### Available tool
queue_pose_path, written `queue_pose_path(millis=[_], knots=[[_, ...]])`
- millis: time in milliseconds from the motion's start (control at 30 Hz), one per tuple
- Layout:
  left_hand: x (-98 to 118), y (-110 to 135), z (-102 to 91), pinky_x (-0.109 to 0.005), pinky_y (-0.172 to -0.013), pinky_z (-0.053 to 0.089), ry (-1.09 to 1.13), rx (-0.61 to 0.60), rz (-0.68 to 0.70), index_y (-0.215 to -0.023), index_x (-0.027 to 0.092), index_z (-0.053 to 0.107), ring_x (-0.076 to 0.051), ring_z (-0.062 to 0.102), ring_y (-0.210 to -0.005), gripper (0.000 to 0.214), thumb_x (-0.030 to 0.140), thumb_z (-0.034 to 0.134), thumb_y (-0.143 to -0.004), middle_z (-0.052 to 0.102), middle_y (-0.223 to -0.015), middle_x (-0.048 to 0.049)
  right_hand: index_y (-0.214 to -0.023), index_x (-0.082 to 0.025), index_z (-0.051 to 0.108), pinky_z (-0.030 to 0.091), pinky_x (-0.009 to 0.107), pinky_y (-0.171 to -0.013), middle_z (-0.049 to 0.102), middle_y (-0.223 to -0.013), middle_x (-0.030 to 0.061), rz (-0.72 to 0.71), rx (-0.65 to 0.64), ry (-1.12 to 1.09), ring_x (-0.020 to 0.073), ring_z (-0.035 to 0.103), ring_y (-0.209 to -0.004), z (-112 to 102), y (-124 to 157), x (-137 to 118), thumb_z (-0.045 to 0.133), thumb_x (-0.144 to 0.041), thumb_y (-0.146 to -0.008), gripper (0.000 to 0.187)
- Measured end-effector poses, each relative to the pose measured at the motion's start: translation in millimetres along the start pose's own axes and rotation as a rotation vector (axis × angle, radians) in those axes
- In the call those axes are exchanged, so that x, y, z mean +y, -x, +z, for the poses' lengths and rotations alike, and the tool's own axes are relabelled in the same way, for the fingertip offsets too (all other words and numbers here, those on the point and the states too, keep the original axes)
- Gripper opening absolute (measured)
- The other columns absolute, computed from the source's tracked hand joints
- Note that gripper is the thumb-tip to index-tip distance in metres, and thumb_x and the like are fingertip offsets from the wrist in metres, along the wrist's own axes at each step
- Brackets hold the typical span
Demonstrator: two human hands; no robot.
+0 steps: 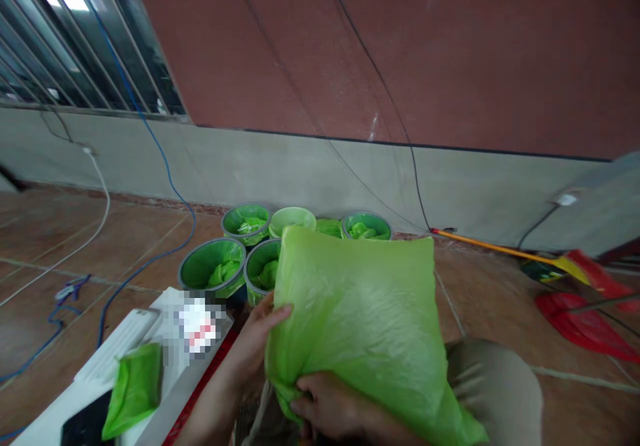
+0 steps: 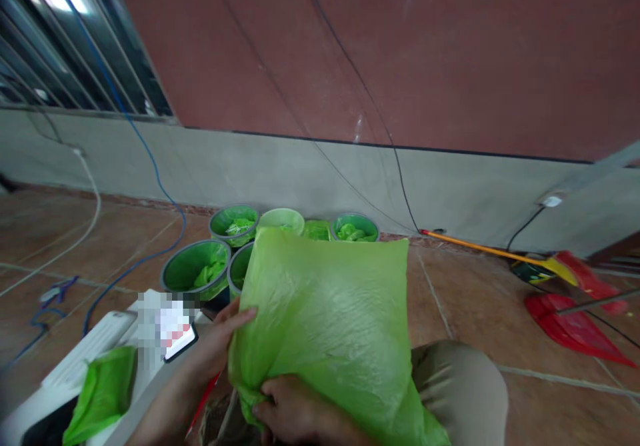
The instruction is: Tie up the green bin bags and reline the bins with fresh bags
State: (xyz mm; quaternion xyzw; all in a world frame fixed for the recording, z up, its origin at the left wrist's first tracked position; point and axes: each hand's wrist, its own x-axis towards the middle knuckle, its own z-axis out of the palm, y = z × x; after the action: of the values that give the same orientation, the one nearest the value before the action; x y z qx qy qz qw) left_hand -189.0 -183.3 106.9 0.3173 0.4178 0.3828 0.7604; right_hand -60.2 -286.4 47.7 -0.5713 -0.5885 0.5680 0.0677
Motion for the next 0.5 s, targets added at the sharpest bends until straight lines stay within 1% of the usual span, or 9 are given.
queue_pose_path(millis=[33, 100, 167, 233, 300, 367, 400, 433, 500], knots=[[-3.3, -2.6, -0.2, -0.034, -0.073, 0.055, -0.023, 0.026, 0.013, -0.116, 0.014, 0.065, -0.026, 0.071, -0.082, 0.059, 0.031, 0.081, -0.062, 0.075, -0.096, -0.0103, -0.089, -0.017, 0.069, 0.037, 0.019, -0.048, 0.072, -0.080, 0.0047, -0.002, 0.012, 0.060, 0.0124, 0.058, -0.057, -1.1, 1.7, -3.1, 0.044, -0.037, -0.087, 0.031], [-10.8, -10.8, -2.1, -0.032, -0.070, 0.055, -0.059, 0.090, 0.048, -0.110, 0.012, 0.067, -0.025, 0.071, -0.076, 0.055, 0.025, 0.082, -0.058, 0.075, -0.088, -0.0091, -0.090, -0.018, 0.070, 0.039, 0.022, -0.053, 0.072, -0.083, 0.0063, 0.001, 0.046, 0.209, 0.0156, 0.060, -0.062, -7.3, 12.2, -12.3, 0.050, -0.039, -0.084, 0.030], [-17.3, -20.1, -6.7, -0.032, -0.069, 0.055, -0.093, 0.130, 0.076, -0.105, 0.012, 0.068, -0.024, 0.071, -0.073, 0.051, 0.024, 0.081, -0.057, 0.075, -0.082, -0.0069, -0.099, -0.021, 0.070, 0.042, 0.025, -0.058, 0.073, -0.090, 0.0065, -0.031, 0.066, 0.299, 0.0187, 0.062, -0.069, -20.1, 35.0, -25.3, 0.059, -0.038, -0.078, 0.030], [-21.2, -27.3, -13.6, -0.031, -0.068, 0.055, -0.131, 0.122, 0.083, -0.104, 0.013, 0.068, -0.023, 0.070, -0.071, 0.050, 0.023, 0.080, -0.057, 0.075, -0.080, -0.0054, -0.114, -0.027, 0.065, 0.046, 0.024, -0.065, 0.073, -0.097, 0.0040, -0.150, 0.084, 0.250, 0.0190, 0.065, -0.078, -39.1, 69.0, -41.3, 0.065, -0.035, -0.076, 0.039], [-22.3, -30.3, -20.8, -0.031, -0.066, 0.055, -0.172, 0.097, 0.073, -0.103, 0.013, 0.067, -0.022, 0.070, -0.070, 0.048, 0.024, 0.080, -0.057, 0.075, -0.082, -0.0054, -0.124, -0.032, 0.060, 0.049, 0.023, -0.067, 0.073, -0.094, 0.0005, -0.253, 0.168, 0.106, 0.0156, 0.065, -0.076, -62.3, 106.4, -58.4, 0.060, -0.034, -0.084, 0.041], [-21.7, -29.2, -26.2, -0.030, -0.065, 0.055, -0.194, 0.094, 0.069, -0.103, 0.014, 0.066, -0.022, 0.070, -0.070, 0.047, 0.024, 0.080, -0.059, 0.075, -0.084, -0.0055, -0.127, -0.033, 0.058, 0.052, 0.024, -0.070, 0.072, -0.101, 0.0012, -0.347, 0.340, -0.021, 0.0143, 0.066, -0.080, -87.3, 135.4, -72.4, 0.051, -0.036, -0.092, 0.036], [-21.0, -27.6, -27.9, -0.029, -0.066, 0.055, -0.200, 0.102, 0.066, -0.103, 0.014, 0.065, -0.022, 0.070, -0.071, 0.047, 0.023, 0.080, -0.060, 0.075, -0.085, -0.0054, -0.128, -0.032, 0.058, 0.053, 0.025, -0.072, 0.071, -0.104, 0.0026, -0.381, 0.468, -0.051, 0.0143, 0.066, -0.082, -99.8, 143.2, -76.2, 0.047, -0.037, -0.094, 0.035], [-20.3, -25.6, -29.0, -0.029, -0.066, 0.055, -0.203, 0.108, 0.061, -0.104, 0.014, 0.065, -0.022, 0.071, -0.072, 0.047, 0.023, 0.080, -0.060, 0.075, -0.085, -0.0053, -0.128, -0.030, 0.057, 0.054, 0.027, -0.076, 0.069, -0.111, 0.0041, -0.395, 0.608, -0.031, 0.0153, 0.066, -0.089, -112.1, 145.3, -77.0, 0.046, -0.038, -0.095, 0.036], [-19.1, -21.4, -30.8, -0.029, -0.065, 0.055, -0.200, 0.105, 0.047, -0.106, 0.015, 0.064, -0.023, 0.071, -0.074, 0.049, 0.023, 0.080, -0.061, 0.075, -0.086, -0.0052, -0.130, -0.028, 0.056, 0.050, 0.035, -0.093, 0.062, -0.126, 0.0067, -0.364, 0.869, 0.130, 0.0197, 0.061, -0.110, -135.2, 132.9, -67.4, 0.048, -0.039, -0.094, 0.039]])
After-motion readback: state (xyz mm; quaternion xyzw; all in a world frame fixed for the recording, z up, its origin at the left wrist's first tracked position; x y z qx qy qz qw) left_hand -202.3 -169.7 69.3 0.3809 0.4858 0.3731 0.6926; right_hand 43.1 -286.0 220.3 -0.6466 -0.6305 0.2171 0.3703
